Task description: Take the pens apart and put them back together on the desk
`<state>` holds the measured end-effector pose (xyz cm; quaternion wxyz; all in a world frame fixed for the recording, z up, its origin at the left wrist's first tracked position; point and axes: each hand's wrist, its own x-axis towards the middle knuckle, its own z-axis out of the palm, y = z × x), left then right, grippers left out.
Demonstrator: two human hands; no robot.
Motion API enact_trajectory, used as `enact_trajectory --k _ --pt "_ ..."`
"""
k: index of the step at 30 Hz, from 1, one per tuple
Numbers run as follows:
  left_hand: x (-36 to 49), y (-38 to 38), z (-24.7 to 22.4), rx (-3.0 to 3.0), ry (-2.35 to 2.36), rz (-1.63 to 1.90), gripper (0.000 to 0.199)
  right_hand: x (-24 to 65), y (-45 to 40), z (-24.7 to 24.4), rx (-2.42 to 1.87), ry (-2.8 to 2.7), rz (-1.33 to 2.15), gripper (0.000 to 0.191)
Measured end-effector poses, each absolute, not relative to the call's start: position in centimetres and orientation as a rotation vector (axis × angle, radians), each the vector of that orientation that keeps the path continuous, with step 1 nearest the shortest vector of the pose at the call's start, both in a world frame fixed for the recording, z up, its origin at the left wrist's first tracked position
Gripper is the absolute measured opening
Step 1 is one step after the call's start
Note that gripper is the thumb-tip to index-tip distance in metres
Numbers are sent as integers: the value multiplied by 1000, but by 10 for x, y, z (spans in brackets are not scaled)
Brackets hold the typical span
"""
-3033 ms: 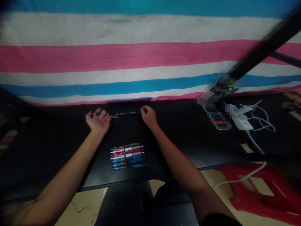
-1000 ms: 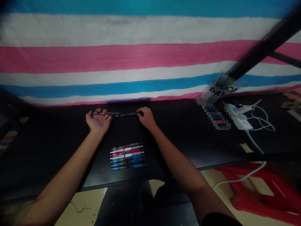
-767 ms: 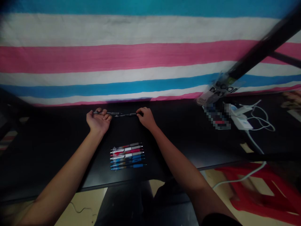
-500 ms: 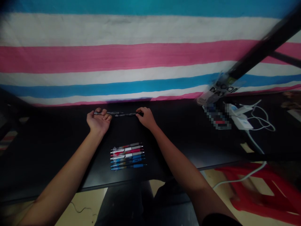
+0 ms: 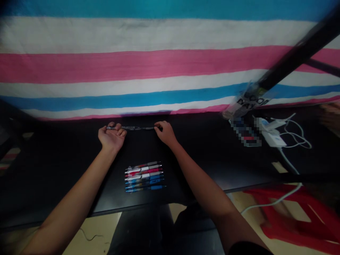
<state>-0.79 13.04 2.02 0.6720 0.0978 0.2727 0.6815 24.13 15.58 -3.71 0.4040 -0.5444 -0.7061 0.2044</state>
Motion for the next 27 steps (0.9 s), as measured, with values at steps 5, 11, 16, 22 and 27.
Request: enact_trajectory --k 5,11,16,22,27 --pt "-7 129 21 224 609 1525 33 242 157 -39 -1379 -1757 521 14" --pt "-7 129 21 208 604 1531 42 241 155 -34 -1347 -1672 502 16" --pt "0 126 24 284 617 1448 40 229 140 -18 -1179 -1680 573 27" --pt "11 125 24 455 690 1275 30 218 129 -13 -1077 -1771 757 26" --pt "-4 138 15 1080 1014 1391 22 230 138 -13 -1155 -1761 647 19"
